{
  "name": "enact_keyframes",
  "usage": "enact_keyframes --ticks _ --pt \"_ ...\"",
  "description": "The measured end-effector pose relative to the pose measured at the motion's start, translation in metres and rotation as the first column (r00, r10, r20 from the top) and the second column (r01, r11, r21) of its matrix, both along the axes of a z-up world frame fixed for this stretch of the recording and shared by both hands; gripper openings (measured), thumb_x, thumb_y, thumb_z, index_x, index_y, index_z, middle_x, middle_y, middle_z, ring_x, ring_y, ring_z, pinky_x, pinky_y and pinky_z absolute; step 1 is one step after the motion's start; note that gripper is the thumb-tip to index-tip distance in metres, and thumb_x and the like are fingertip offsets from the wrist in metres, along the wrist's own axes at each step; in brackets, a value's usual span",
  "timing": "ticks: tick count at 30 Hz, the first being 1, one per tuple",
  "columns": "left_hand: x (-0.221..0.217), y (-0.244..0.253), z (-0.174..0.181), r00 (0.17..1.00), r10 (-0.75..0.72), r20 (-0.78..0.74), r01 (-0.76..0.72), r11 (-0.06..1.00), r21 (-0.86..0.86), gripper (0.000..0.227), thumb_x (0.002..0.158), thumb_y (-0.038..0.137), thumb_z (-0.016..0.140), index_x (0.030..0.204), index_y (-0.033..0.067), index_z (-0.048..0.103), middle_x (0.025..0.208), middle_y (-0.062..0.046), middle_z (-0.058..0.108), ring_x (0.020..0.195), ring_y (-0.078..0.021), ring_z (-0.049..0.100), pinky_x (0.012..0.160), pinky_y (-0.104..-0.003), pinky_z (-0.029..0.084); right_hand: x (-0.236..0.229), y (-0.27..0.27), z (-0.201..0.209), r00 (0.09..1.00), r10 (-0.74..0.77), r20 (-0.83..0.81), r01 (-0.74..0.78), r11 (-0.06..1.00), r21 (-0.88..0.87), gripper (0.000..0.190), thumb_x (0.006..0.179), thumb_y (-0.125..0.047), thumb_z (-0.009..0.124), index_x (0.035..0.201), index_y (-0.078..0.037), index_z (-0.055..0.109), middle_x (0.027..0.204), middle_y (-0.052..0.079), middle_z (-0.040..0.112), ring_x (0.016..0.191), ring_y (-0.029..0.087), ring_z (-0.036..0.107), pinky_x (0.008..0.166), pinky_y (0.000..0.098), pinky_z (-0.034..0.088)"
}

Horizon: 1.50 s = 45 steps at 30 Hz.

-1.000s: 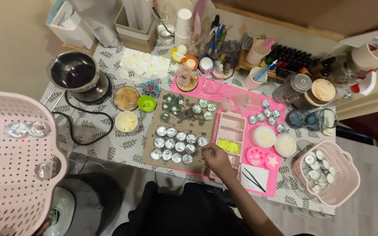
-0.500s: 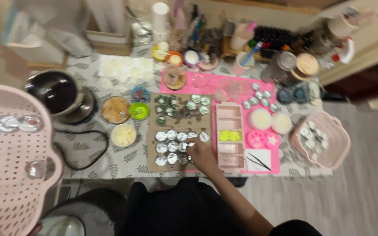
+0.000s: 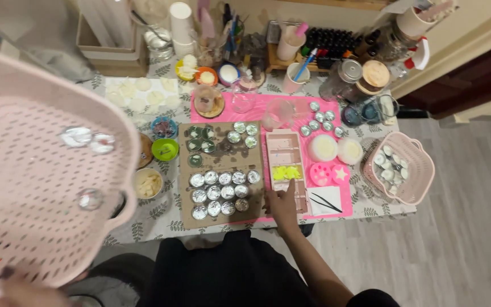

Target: Organizing small candle components and molds into baskets and onto a workspace.

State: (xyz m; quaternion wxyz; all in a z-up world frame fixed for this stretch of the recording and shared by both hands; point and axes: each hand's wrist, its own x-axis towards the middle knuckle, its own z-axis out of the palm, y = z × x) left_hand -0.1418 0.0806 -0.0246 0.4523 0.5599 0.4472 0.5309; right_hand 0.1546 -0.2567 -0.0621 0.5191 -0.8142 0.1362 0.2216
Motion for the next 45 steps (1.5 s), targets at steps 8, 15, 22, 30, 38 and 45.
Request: enact_keyframes --ticks 8,15,22,30,38,45 --pt "0.042 -0.056 0.026 0.99 -0.031 -0.137 0.027 0.999 -0.026 0.033 0.115 0.01 0.047 0.137 -0.0139 0.053 0.123 -0.023 0.064 0.106 -0.022 0.067 0.091 -0.032 0.055 -0.01 0.085 0.107 0.864 0.252 0.435 -0.378 0.897 0.23 0.051 0.094 0.0 0.06 0.143 -0.001 0.049 0.095 0.006 0.062 0.077 0.011 0.06 0.065 0.0253 0.052" --pt "0.055 -0.078 0.013 0.971 -0.183 -0.152 0.167 0.98 -0.112 0.031 0.117 0.011 0.051 0.136 -0.0115 0.058 0.115 -0.019 0.07 0.099 -0.0184 0.069 0.086 -0.031 0.055 -0.058 0.155 0.184 0.495 0.712 0.499 -0.852 0.51 0.118 0.034 0.094 -0.012 0.062 0.127 -0.003 0.065 0.11 0.013 0.069 0.093 0.023 0.072 0.083 0.0338 0.06" --pt "0.064 -0.085 0.021 0.952 -0.169 -0.256 0.148 0.984 -0.102 0.032 0.115 0.011 0.053 0.138 -0.0101 0.06 0.115 -0.017 0.072 0.103 -0.0183 0.07 0.086 -0.031 0.056 -0.072 0.146 0.163 0.32 0.783 0.534 -0.92 0.392 -0.023 0.031 0.099 -0.019 0.059 0.124 -0.002 0.066 0.111 0.017 0.07 0.102 0.032 0.07 0.095 0.0437 0.056" --pt "0.079 -0.076 0.056 0.947 -0.188 -0.261 0.126 0.964 -0.235 0.033 0.112 0.019 0.053 0.132 -0.0061 0.06 0.1 -0.013 0.07 0.08 -0.0144 0.065 0.067 -0.029 0.049 -0.035 0.125 0.146 0.542 0.663 0.516 -0.756 0.653 -0.045 0.027 0.095 -0.009 0.061 0.12 -0.002 0.066 0.105 0.016 0.065 0.093 0.032 0.068 0.087 0.0421 0.056" --pt "0.075 -0.079 0.048 0.935 -0.203 -0.29 0.165 0.974 -0.153 0.031 0.116 0.018 0.056 0.129 -0.0086 0.063 0.105 -0.013 0.07 0.091 -0.0094 0.06 0.079 -0.026 0.048 0.003 0.165 0.102 0.422 0.729 0.54 -0.674 0.65 -0.351 0.027 0.088 -0.002 0.062 0.114 0.001 0.069 0.107 0.02 0.061 0.109 0.039 0.059 0.096 0.0464 0.048" --pt "-0.016 -0.061 -0.038 0.94 -0.177 -0.293 0.179 0.984 -0.019 0.031 0.121 0.017 0.053 0.135 -0.0101 0.061 0.109 -0.015 0.071 0.094 -0.0122 0.065 0.085 -0.028 0.051 -0.019 0.203 0.083 0.245 0.808 0.536 -0.613 0.557 -0.56 0.038 0.077 0.005 0.058 0.114 0.007 0.066 0.111 0.025 0.06 0.11 0.041 0.06 0.095 0.0467 0.051"
